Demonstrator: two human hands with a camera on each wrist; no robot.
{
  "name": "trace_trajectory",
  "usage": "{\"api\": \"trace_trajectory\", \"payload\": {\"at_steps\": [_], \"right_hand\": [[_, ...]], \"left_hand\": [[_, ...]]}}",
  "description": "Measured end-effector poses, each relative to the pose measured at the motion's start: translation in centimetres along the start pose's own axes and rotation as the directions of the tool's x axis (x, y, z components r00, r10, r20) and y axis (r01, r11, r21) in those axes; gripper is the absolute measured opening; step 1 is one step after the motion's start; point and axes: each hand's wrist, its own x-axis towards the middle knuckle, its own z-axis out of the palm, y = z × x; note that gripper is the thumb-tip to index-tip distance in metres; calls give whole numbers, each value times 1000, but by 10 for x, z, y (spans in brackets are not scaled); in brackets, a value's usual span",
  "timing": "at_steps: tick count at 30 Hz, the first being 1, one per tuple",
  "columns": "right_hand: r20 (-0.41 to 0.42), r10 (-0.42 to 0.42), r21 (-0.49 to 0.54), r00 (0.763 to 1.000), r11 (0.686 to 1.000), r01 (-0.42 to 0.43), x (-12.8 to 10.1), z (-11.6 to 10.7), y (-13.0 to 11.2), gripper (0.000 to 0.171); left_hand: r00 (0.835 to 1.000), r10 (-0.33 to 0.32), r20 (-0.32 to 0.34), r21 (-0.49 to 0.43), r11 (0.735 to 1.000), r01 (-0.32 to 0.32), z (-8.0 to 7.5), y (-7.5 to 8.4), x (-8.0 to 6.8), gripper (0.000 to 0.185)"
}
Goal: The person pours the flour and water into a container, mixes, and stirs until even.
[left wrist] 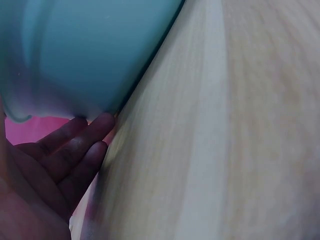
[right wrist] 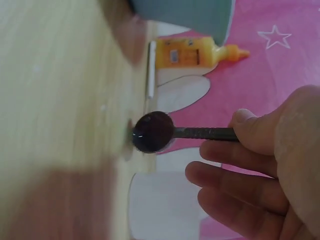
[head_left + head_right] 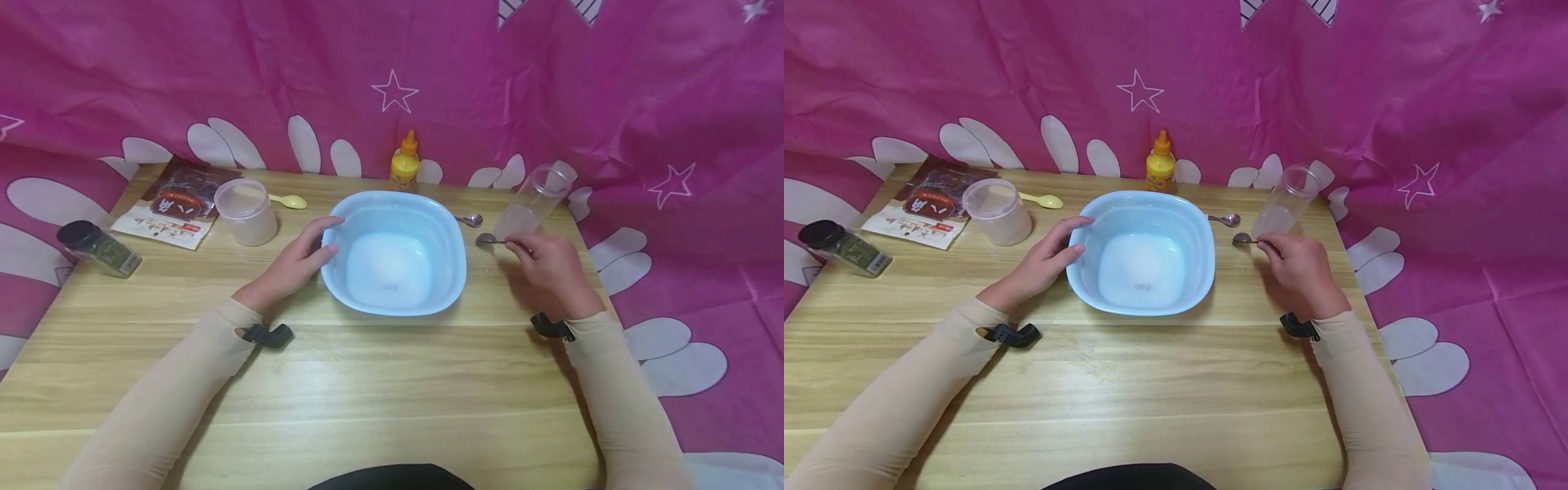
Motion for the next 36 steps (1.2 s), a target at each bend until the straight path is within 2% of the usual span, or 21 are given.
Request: {"api": "trace_trajectory", "payload": {"at_steps": [5, 13, 17, 21, 28, 36], "right_hand": [[63, 52, -8, 997, 999, -52, -5, 3, 0, 26], [132, 55, 16, 990, 998, -58, -14, 11, -3, 22], [187, 76, 19, 979, 997, -81, -18, 14, -6, 18], [249, 83, 16, 965, 996, -90, -22, 17, -6, 23], [305, 34, 10, 952, 999, -39, -30, 23, -5, 34], [308, -27, -59, 951, 997, 48, -35, 27, -8, 46]], "left_hand": [[1000, 3, 1, 6, 1000, -3, 0, 0, 0, 53], [1000, -4, 2, 9, 1000, 4, 1, -1, 0, 53], [1000, -6, 2, 6, 1000, 6, 1, -1, 0, 53], [1000, -6, 2, 10, 1000, 6, 0, 0, -1, 53], [1000, -4, 0, 19, 1000, 4, 0, -2, 0, 53], [1000, 1, 0, 11, 1000, -1, 0, -4, 0, 53]]}}
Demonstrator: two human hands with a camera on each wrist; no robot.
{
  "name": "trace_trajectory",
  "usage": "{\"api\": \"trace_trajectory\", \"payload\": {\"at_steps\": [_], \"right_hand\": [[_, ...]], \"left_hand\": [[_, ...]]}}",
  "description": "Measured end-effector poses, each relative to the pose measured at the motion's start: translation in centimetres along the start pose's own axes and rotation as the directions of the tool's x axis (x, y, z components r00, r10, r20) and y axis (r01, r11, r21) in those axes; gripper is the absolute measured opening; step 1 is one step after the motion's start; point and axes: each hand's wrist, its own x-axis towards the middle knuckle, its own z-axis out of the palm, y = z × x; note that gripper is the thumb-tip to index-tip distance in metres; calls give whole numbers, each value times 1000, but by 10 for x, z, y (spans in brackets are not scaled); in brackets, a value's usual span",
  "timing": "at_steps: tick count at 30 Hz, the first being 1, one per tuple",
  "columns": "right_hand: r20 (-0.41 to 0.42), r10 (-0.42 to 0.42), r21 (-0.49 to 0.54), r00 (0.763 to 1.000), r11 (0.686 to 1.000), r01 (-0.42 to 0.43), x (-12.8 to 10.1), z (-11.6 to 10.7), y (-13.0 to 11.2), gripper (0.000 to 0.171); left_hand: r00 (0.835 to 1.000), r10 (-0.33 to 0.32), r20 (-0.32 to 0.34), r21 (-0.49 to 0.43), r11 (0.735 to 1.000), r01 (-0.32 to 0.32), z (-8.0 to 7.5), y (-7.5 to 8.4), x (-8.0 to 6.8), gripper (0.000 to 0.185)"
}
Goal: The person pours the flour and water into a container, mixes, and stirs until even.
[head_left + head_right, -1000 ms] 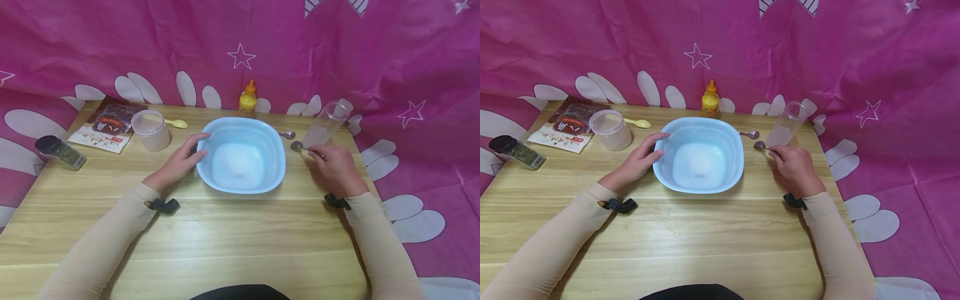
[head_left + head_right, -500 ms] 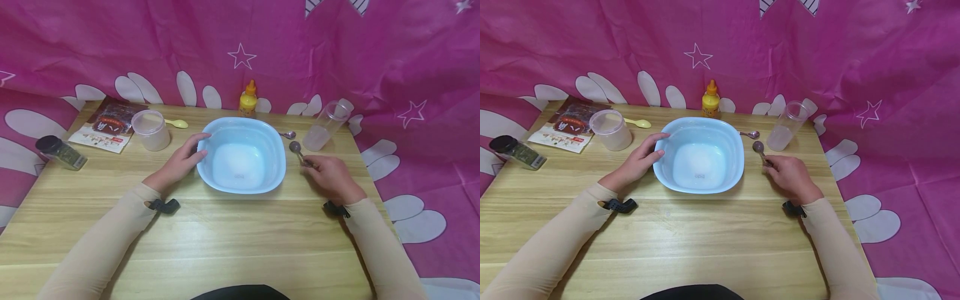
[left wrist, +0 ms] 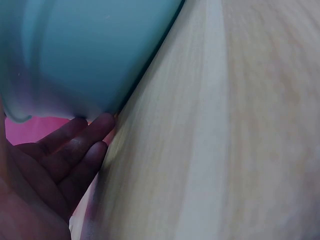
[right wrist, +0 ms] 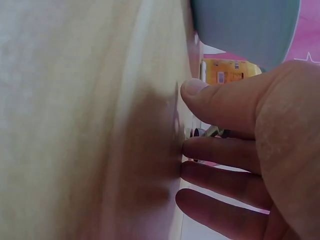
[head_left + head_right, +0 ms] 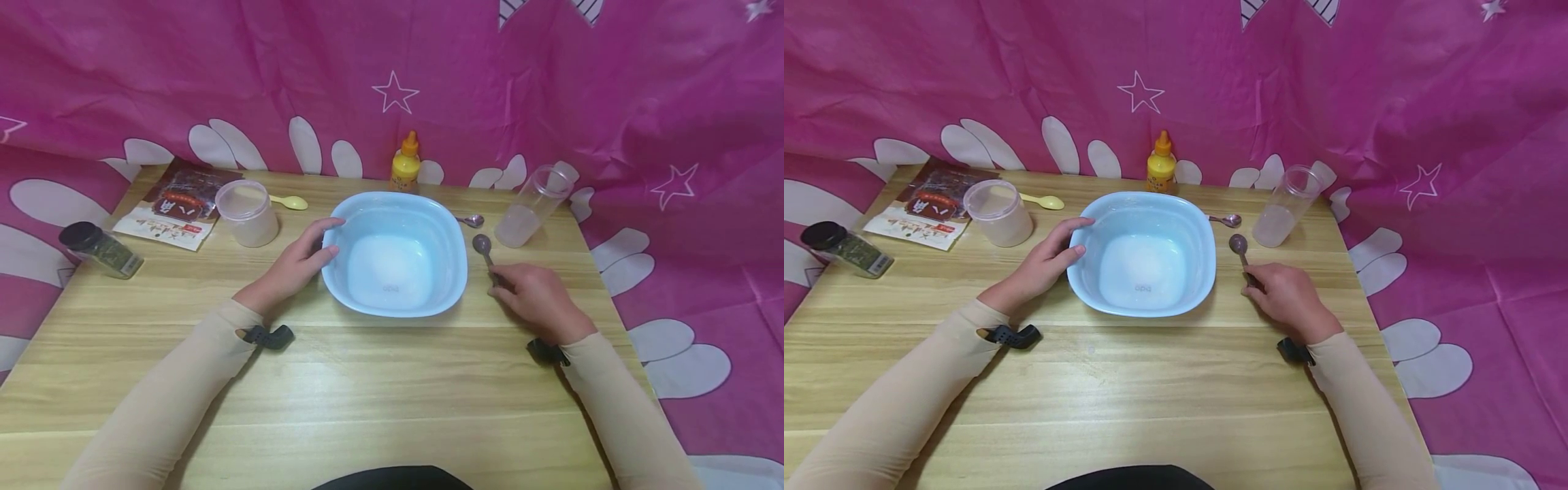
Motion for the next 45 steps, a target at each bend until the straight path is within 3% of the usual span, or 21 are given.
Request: {"api": "trace_trajectory", "payload": {"at_steps": [16, 26, 45], "right_hand": [[-52, -45, -21, 998, 999, 44, -3, 8, -1, 43], [-37, -15, -11, 999, 1000, 15, -7, 9, 1, 45], [-32, -46, -4, 998, 999, 46, -6, 9, 1, 47]], "left_hand": [[1000, 7, -2, 1, 1000, -7, -1, 5, 0, 53], [1000, 6, 16, -1, 1000, -6, 1, 4, 1, 53], [1000, -3, 3, 12, 1000, 3, -2, 6, -2, 53]]}}
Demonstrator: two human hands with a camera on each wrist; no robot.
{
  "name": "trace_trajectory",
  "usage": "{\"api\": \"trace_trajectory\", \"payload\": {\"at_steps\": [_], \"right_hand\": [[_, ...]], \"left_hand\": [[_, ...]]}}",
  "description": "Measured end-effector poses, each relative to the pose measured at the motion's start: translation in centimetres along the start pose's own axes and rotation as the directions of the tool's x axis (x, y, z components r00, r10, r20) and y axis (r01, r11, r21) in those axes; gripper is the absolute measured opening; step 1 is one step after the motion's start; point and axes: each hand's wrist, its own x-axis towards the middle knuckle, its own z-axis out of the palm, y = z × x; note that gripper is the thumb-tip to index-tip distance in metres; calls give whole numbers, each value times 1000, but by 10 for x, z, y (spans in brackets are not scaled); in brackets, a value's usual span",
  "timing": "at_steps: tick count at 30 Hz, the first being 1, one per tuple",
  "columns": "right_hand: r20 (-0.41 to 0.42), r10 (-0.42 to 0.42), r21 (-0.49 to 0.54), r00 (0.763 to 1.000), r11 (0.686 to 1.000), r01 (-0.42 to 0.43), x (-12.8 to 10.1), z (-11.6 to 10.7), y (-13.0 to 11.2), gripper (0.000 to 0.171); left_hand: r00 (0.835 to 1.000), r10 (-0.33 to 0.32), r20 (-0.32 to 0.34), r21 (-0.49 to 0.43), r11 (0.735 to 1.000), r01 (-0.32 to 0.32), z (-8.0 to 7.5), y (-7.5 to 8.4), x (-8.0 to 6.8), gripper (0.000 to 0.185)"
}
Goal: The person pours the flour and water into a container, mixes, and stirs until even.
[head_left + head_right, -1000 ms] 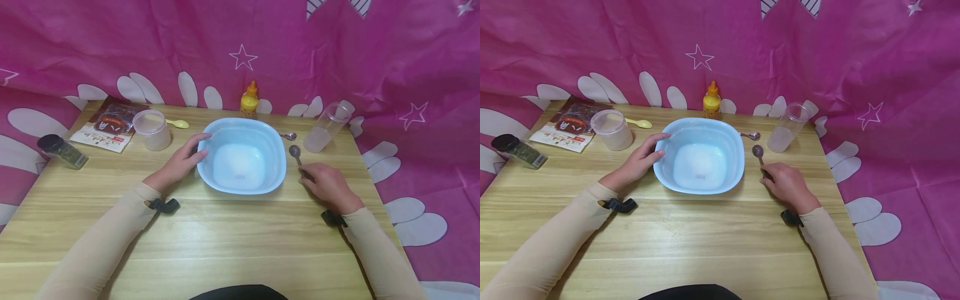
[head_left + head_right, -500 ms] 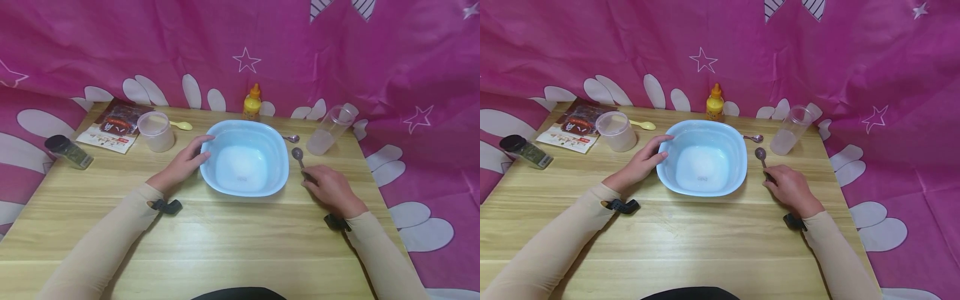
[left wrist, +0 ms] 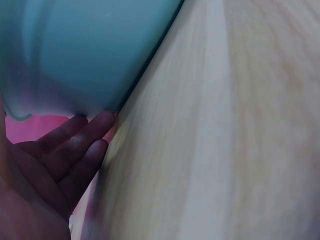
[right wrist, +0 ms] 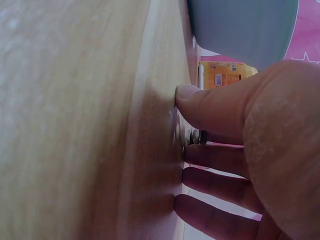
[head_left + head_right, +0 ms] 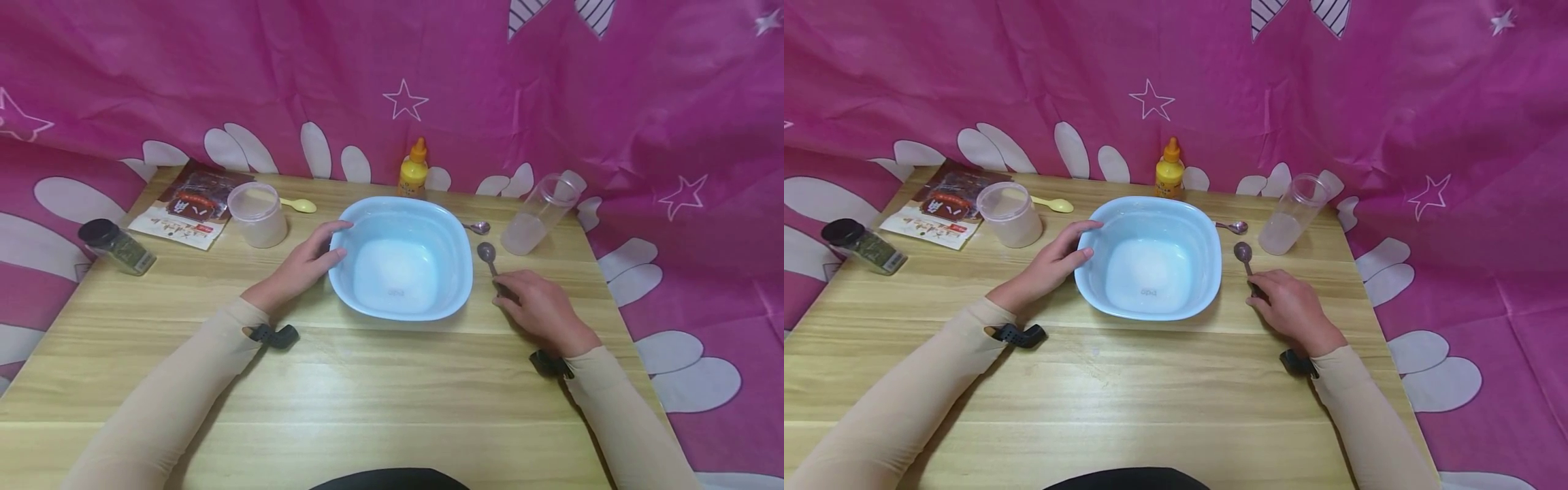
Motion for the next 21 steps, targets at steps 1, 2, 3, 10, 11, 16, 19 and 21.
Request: {"api": "trace_trajectory", "payload": {"at_steps": [1, 2, 3, 10, 11, 16, 19, 21], "right_hand": [[1, 0, -2, 1000, 1000, 0, 0, 0, 0, 47], [2, -1, -5, 1000, 1000, 1, 0, 0, 1, 46], [3, -2, -8, 1000, 1000, 2, 0, 0, 1, 46], [19, 3, -8, 1000, 1000, -3, 2, -3, 0, 44], [29, 10, 0, 1000, 1000, -10, 2, -4, 0, 44], [103, 97, 97, 990, 990, -107, 2, -11, 1, 46], [124, 147, 153, 981, 974, -165, 4, -16, 1, 47], [120, 156, 165, 981, 971, -174, 7, -20, 0, 47]], "left_hand": [[1000, 3, 0, 0, 1000, -3, 0, 0, 0, 53], [1000, 5, 0, 1, 1000, -5, 0, -1, 1, 53], [1000, 6, 1, 0, 1000, -6, 0, -1, 1, 53], [1000, 14, -7, 5, 1000, -14, -3, 1, 3, 54], [1000, 12, -7, 5, 1000, -12, -3, 1, 4, 54], [1000, -20, 12, 9, 1000, 20, -6, 6, 6, 57], [998, -48, 31, 21, 999, 47, -9, 9, 5, 59], [997, -65, 47, 33, 997, 63, -12, 12, 4, 61]]}}
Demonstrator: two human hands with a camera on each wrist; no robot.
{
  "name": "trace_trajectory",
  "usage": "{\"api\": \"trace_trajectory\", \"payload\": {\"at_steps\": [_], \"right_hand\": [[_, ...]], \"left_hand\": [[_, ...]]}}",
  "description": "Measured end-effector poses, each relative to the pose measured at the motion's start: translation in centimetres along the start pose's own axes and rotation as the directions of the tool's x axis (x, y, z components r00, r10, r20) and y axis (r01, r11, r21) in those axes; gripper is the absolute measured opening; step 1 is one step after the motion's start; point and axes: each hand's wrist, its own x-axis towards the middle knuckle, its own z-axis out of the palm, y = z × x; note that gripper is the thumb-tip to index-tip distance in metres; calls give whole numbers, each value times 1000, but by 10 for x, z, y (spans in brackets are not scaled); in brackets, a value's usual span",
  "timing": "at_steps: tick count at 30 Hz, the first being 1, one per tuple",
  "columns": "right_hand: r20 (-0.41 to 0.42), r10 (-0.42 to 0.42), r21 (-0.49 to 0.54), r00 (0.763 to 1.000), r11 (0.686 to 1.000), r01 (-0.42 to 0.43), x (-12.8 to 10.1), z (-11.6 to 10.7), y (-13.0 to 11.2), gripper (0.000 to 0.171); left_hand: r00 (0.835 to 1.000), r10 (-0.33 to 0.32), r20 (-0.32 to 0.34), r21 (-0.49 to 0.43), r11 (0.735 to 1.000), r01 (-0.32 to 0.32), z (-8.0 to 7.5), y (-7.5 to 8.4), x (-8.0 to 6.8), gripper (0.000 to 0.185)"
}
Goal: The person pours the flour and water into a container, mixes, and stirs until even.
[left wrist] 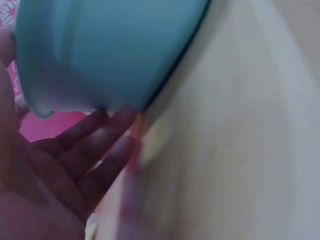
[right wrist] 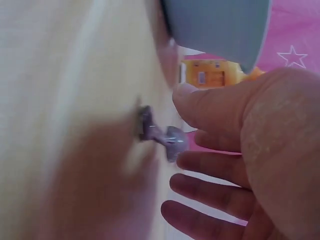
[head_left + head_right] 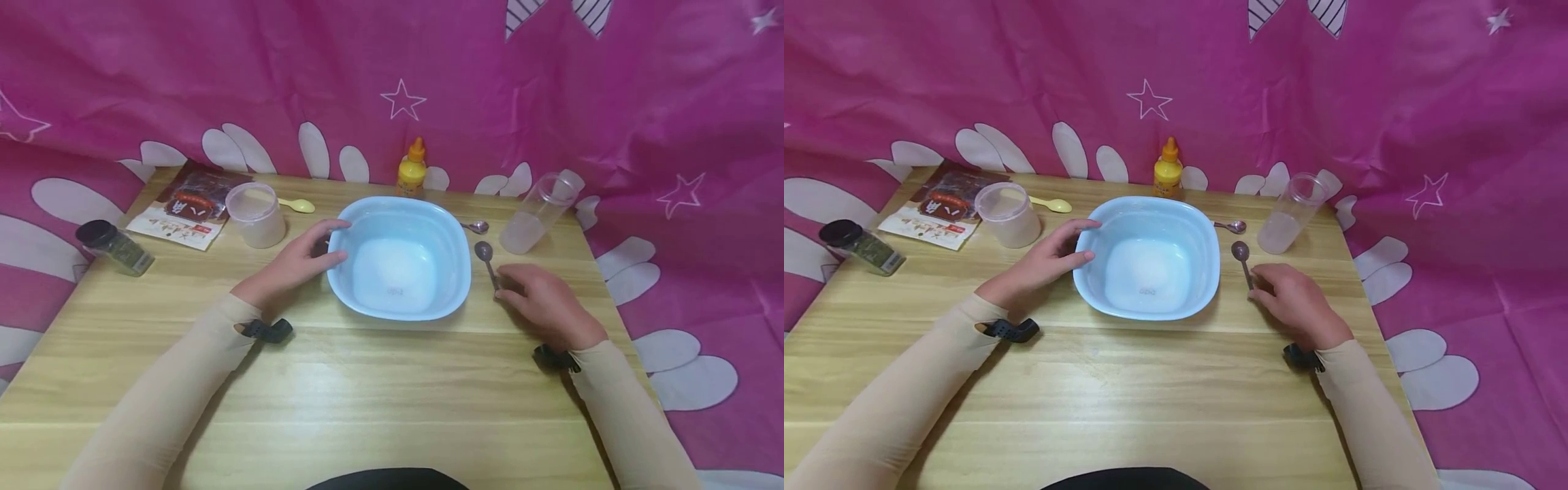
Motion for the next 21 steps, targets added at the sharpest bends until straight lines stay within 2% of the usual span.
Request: {"api": "trace_trajectory", "payload": {"at_steps": [4, 8, 10, 13, 17, 21], "right_hand": [[-44, 10, 1, 999, 1000, -10, 9, -9, -9, 50], [-96, -6, -1, 995, 1000, 5, 26, -22, -23, 54], [-122, -32, -14, 992, 999, 30, 36, -29, -32, 56], [-153, -81, -44, 985, 996, 75, 51, -36, -47, 58], [-201, -117, -82, 972, 991, 102, 66, -38, -70, 60], [-253, -167, -82, 953, 985, 151, 76, -35, -91, 63]], "left_hand": [[998, -28, 51, 52, 998, 26, -10, 5, -3, 69], [996, -52, 79, 136, 990, 41, -23, 19, -5, 81], [996, -50, 77, 177, 984, 36, -29, 28, -5, 83], [998, -44, 37, 253, 967, 33, -37, 43, -4, 83], [996, -70, -46, 382, 921, 82, -40, 62, -2, 89], [991, -76, -110, 514, 849, 122, -33, 77, 3, 95]]}}
